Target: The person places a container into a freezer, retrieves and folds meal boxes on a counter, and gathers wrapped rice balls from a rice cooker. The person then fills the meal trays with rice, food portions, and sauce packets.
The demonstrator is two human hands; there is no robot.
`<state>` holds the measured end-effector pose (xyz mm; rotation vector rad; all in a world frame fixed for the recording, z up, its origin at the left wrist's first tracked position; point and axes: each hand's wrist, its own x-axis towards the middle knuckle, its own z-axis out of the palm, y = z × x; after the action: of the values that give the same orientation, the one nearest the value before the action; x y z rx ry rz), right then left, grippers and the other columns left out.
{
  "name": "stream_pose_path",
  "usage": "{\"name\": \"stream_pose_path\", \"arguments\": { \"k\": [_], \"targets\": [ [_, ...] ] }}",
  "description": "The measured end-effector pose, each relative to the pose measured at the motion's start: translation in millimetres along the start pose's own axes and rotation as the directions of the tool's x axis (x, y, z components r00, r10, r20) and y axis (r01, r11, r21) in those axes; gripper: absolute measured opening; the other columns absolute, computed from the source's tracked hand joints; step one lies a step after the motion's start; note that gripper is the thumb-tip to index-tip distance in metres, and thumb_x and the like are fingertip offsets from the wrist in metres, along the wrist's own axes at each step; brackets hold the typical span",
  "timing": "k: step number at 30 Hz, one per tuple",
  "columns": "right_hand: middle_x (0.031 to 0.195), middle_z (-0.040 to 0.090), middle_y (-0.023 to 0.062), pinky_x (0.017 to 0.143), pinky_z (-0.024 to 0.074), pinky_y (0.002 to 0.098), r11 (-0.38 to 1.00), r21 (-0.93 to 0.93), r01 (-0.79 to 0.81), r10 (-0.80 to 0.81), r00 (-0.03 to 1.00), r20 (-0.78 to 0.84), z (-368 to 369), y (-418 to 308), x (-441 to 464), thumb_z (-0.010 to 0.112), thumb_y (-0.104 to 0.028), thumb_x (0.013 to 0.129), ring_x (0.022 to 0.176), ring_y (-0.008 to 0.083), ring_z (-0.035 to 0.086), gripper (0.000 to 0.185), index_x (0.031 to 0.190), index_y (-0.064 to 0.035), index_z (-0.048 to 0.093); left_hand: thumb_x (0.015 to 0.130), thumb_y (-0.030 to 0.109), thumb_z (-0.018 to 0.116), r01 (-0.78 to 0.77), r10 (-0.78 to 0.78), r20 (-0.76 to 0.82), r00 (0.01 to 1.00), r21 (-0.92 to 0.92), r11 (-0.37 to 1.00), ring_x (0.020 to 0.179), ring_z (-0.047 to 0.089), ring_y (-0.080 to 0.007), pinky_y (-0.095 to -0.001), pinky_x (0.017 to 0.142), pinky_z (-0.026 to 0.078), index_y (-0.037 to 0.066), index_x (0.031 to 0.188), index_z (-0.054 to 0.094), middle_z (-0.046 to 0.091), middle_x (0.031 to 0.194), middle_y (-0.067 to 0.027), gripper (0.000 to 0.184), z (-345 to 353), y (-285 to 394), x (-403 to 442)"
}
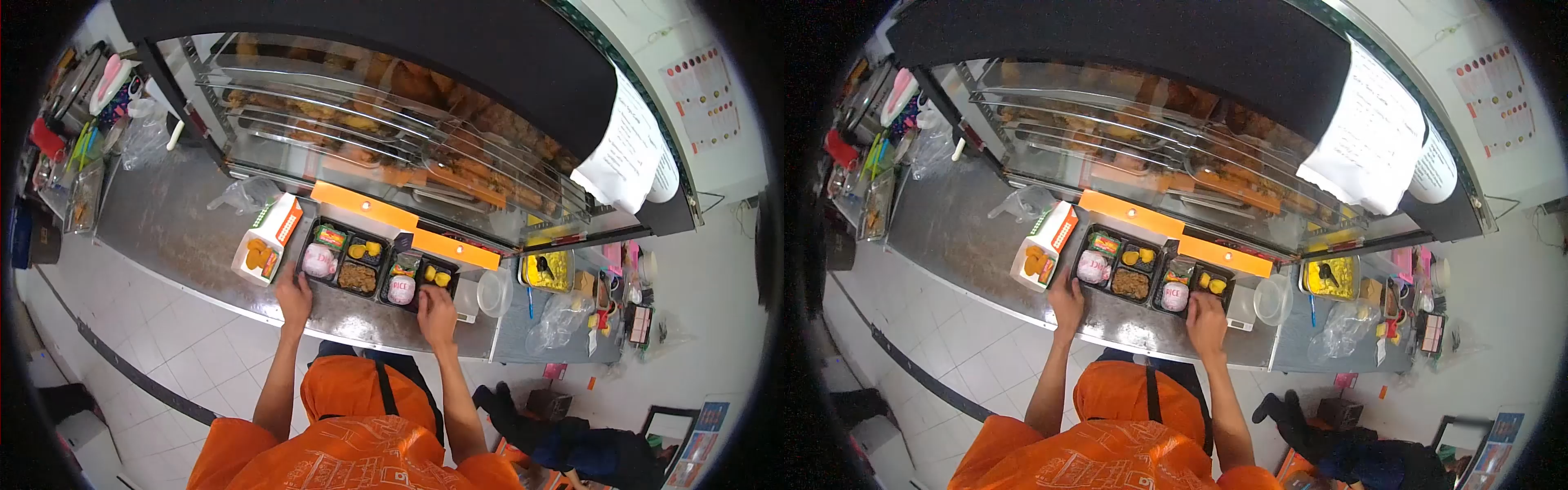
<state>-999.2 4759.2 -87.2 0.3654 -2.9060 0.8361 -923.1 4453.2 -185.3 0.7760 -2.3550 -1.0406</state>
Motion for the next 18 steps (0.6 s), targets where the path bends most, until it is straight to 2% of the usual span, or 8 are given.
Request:
{"name": "stream_pose_path", "arguments": {
  "k": [3,5,7,9,10,13,18],
  "targets": [
    [0.097,0.072,0.0173,0.077,0.0551,0.0477,0.997,0.044,-0.067,0.061,0.989,0.138,12,-3,-35,0.066,-0.016,0.093,0.092,0.0379,0.069,0.013,0.1,-0.0057,0.07,0.091,0.005,0.062,0.042,-0.041,0.004,0.999,-0.047,0.998,0.101,0.066,-0.0462,-0.0485,0.091,0.051,-0.008,0.123,0.062,0.068,0.111,-0.031,0.034,1,0,0],
    [0.097,0.072,0.0172,0.075,0.0552,0.0477,0.996,0.061,-0.07,0.057,0.979,0.196,13,-8,-53,0.065,-0.018,0.094,0.087,0.0388,0.069,0.014,0.1,-0.0063,0.071,0.093,0.007,0.061,0.013,-0.01,0.051,0.999,-0.056,0.998,0.092,0.069,-0.0439,-0.0479,0.083,0.054,-0.005,0.126,0.061,0.071,0.105,-0.0273,0.035,2,-9,-1],
    [0.098,0.072,0.0171,0.073,0.0553,0.0474,0.994,0.09,-0.065,0.04,0.964,0.262,16,-11,-71,0.065,-0.018,0.094,0.084,0.0392,0.07,0.014,0.101,-0.0071,0.071,0.095,0.008,0.061,0.121,-0.108,0.124,0.986,-0.102,0.987,0.102,0.072,-0.0384,-0.0432,0.089,0.056,-0.004,0.126,0.06,0.072,0.11,-0.0263,0.034,-1,-6,-4],
    [0.098,0.073,0.017,0.073,0.0552,0.0468,0.992,0.112,-0.057,0.019,0.949,0.313,16,-5,-82,0.066,-0.019,0.094,0.083,0.0391,0.07,0.015,0.103,-0.0083,0.072,0.096,0.01,0.062,0.114,-0.1,0.133,0.986,-0.104,0.988,0.101,0.072,-0.0384,-0.0429,0.089,0.056,-0.003,0.128,0.059,0.072,0.108,-0.0254,0.035,-4,-4,-9],
    [0.099,0.073,0.0167,0.074,0.0553,0.0465,0.986,0.148,-0.075,0.018,0.934,0.356,14,-4,-85,0.066,-0.019,0.094,0.083,0.0396,0.069,0.016,0.106,-0.0093,0.072,0.094,0.011,0.063,0.021,-0.012,0.07,0.997,-0.125,0.992,0.091,0.073,-0.039,-0.0447,0.08,0.057,0.001,0.128,0.06,0.072,0.105,-0.0251,0.036,-1,-6,-10],
    [0.102,0.073,0.0165,0.074,0.0555,0.0462,0.972,0.178,-0.155,0.053,0.879,0.473,5,0,-92,0.065,-0.02,0.095,0.085,0.0389,0.07,0.018,0.108,-0.01,0.072,0.093,0.01,0.064,0.072,-0.05,0.12,0.992,-0.188,0.979,0.091,0.073,-0.0381,-0.0441,0.081,0.057,0.001,0.13,0.059,0.073,0.102,-0.0253,0.038,1,-6,-18],
    [0.098,0.074,0.0165,0.075,0.0562,0.0441,0.976,0.211,-0.052,-0.063,0.86,0.507,19,18,-107,0.064,-0.021,0.094,0.086,0.0357,0.072,0.02,0.11,-0.0109,0.072,0.093,0.011,0.065,0.086,-0.053,0.154,0.987,-0.217,0.972,0.092,0.073,-0.0387,-0.0433,0.082,0.058,0.001,0.132,0.056,0.074,0.102,-0.0247,0.041,12,-6,-26]
  ]
}}
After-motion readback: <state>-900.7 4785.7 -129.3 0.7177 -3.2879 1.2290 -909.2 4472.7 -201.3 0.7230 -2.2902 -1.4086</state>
